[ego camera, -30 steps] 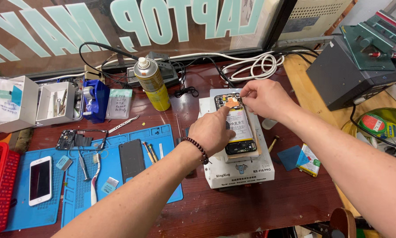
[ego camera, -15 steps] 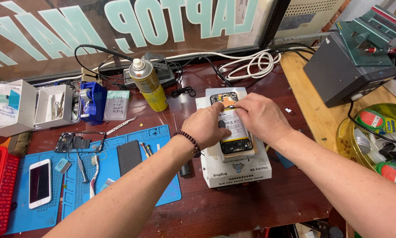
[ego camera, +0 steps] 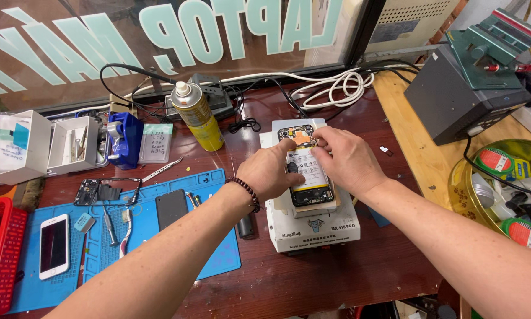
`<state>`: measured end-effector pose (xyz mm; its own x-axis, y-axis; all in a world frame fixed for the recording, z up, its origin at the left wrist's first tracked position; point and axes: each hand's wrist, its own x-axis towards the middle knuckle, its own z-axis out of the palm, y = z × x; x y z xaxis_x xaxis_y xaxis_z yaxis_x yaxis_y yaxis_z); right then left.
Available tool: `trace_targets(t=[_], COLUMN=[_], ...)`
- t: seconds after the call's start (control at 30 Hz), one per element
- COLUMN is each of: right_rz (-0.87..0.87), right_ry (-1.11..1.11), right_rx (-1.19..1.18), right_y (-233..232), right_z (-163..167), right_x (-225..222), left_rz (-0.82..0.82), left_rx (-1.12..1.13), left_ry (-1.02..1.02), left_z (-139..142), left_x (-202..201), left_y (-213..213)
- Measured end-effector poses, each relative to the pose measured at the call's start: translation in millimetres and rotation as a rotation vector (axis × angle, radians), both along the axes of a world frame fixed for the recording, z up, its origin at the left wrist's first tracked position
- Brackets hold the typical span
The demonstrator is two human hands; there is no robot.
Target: The person removes the old battery from a disassembled smartphone, retrieves a new battery from a storage basket, and installs it into the phone. The person handles the phone, battery, and packaging while working at a repair bench.
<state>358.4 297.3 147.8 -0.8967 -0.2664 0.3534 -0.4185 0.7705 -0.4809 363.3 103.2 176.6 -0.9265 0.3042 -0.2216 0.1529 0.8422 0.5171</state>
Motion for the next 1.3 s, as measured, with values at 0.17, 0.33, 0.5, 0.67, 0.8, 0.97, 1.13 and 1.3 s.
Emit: trace_targets(t=[0.17,0.33,0.5,0.67,0.8,0.97,1.13,1.3], right_rz=[-0.124,-0.032,0.073,0.105,0.086,0.07,0.086,0.093], right_ry=[-0.218,-0.654,-0.697,-0.776,-0.802,-0.789,-0.751,-0.78], right_rx=[-0.122,-0.278,-0.353,-0.35,-0.375,-0.462,-0.388,-0.408], right_y=[9.7,27.4,30.5,36.2,35.7,35.1,36.4,34.8], right_z=[8.6,3.4,-6.9,-4.3,-8.0,-15.6,-16.1,-12.3], right_x=[-0.9,16.9,28.2,29.9,31.8,33.7,30.8,31.1], left_rz=[0.033,0.094,0.059,0.053,0.025,0.03,0.036,0.044], left_rx=[0.113,0.159,0.137,0.077,0.066,0.064,0.015,0.008], left_ry=[0.012,-0.016,0.06,0.006,-0.016,-0.003,-0.003,-0.008], left_z=[-5.6,-12.4,-12.9,-7.0,-3.8,-4.3,-3.3,-3.3], left_x=[0.7,10.9,14.0,7.0,2.0,1.6,-0.2,0.7], left_y=[0.3,1.2,1.8,1.6,3.5,5.7,7.5,9.3])
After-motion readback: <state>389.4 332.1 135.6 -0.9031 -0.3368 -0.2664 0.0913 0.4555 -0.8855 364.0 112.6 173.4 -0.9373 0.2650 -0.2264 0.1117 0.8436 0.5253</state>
